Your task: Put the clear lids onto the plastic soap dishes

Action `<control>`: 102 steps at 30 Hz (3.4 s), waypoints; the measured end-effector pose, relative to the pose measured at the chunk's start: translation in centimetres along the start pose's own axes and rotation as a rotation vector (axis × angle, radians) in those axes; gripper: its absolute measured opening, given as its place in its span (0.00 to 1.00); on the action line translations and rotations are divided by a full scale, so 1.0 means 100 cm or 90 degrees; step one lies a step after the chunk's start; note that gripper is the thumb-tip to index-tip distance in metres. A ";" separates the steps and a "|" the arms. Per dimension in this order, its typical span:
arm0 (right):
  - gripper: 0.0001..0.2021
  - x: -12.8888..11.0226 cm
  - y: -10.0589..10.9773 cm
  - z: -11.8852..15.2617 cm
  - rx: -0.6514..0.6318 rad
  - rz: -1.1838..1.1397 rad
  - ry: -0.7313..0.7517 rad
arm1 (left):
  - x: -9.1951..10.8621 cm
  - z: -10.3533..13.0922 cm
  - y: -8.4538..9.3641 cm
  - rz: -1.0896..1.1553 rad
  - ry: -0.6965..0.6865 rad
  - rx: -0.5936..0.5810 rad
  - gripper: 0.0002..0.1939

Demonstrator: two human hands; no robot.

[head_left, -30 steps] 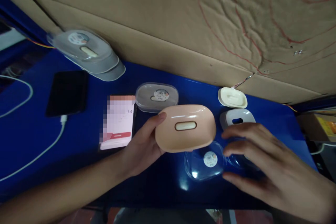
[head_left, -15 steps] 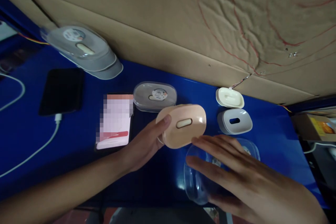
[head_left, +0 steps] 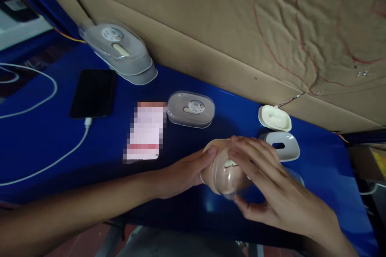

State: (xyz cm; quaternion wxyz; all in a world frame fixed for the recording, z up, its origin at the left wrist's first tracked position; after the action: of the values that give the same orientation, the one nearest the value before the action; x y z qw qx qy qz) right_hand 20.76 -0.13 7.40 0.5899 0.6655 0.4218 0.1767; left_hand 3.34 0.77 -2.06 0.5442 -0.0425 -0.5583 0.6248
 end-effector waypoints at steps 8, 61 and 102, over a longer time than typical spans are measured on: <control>0.42 0.009 -0.001 -0.004 0.023 -0.034 0.005 | 0.000 -0.003 -0.002 0.033 -0.024 -0.040 0.37; 0.49 -0.031 -0.061 0.108 0.210 -0.034 -0.209 | -0.058 0.017 -0.021 -0.071 -0.077 0.415 0.32; 0.24 0.027 -0.019 0.189 0.275 0.122 -0.481 | -0.016 0.012 -0.036 -0.908 -0.556 0.365 0.22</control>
State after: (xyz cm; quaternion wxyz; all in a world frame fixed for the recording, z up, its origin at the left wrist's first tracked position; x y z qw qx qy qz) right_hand 35.46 -10.14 0.33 0.5308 0.8275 0.1404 -0.1174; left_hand 5.51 -1.95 0.18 0.5322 0.6966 -0.4316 0.2129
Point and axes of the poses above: each hand's wrist, its own z-axis away from the middle knuckle, its own y-axis out of the back of the hand, x = y × z, the point moved 4 cm from there along -z, towards the middle knuckle, and after that the axes turned 11 degrees about x, right-handed, at the moved point
